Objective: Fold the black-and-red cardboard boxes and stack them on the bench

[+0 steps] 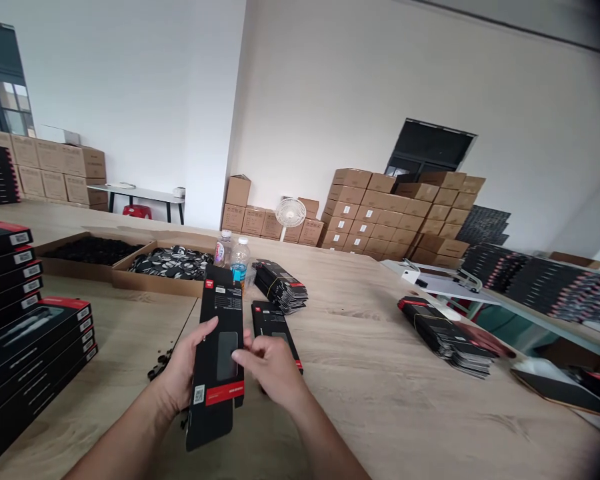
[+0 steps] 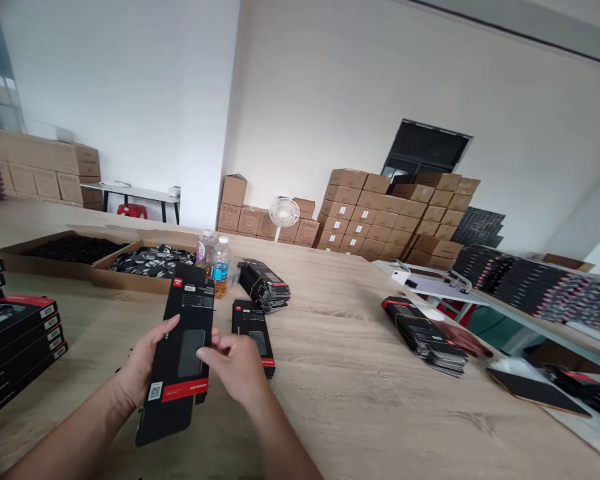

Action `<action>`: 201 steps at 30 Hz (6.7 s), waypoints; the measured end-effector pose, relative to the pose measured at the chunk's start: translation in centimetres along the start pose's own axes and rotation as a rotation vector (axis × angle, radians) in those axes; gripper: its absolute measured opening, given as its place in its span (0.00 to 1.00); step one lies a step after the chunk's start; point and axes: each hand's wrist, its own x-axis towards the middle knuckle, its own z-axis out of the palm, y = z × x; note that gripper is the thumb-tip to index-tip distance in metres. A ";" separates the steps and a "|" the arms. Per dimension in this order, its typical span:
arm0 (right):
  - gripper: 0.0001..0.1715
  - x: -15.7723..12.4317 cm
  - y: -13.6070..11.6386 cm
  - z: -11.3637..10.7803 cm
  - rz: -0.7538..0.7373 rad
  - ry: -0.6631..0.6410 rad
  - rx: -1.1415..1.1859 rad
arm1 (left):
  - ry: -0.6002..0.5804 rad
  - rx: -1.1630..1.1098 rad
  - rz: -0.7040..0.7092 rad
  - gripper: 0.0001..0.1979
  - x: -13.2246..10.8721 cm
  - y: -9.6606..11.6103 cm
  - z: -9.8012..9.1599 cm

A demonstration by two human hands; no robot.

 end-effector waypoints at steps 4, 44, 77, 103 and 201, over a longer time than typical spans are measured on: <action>0.19 0.0 -1.2 -1.2 -0.178 0.171 0.065 | -0.051 0.086 -0.119 0.27 0.1 -0.8 0.1; 0.38 0.6 2.0 1.3 0.053 0.122 0.376 | 0.361 0.747 0.396 0.26 1.8 0.3 -1.5; 0.14 1.5 2.0 -1.5 -0.015 0.192 0.355 | -0.064 0.833 0.410 0.15 1.1 -0.2 -1.0; 0.16 0.4 0.5 -1.6 0.142 -0.017 0.567 | -0.114 0.880 0.434 0.14 1.2 -1.5 -1.3; 0.28 -1.2 3.2 -11.3 0.345 0.053 -0.167 | 0.308 0.902 0.542 0.19 3.3 -0.7 -2.8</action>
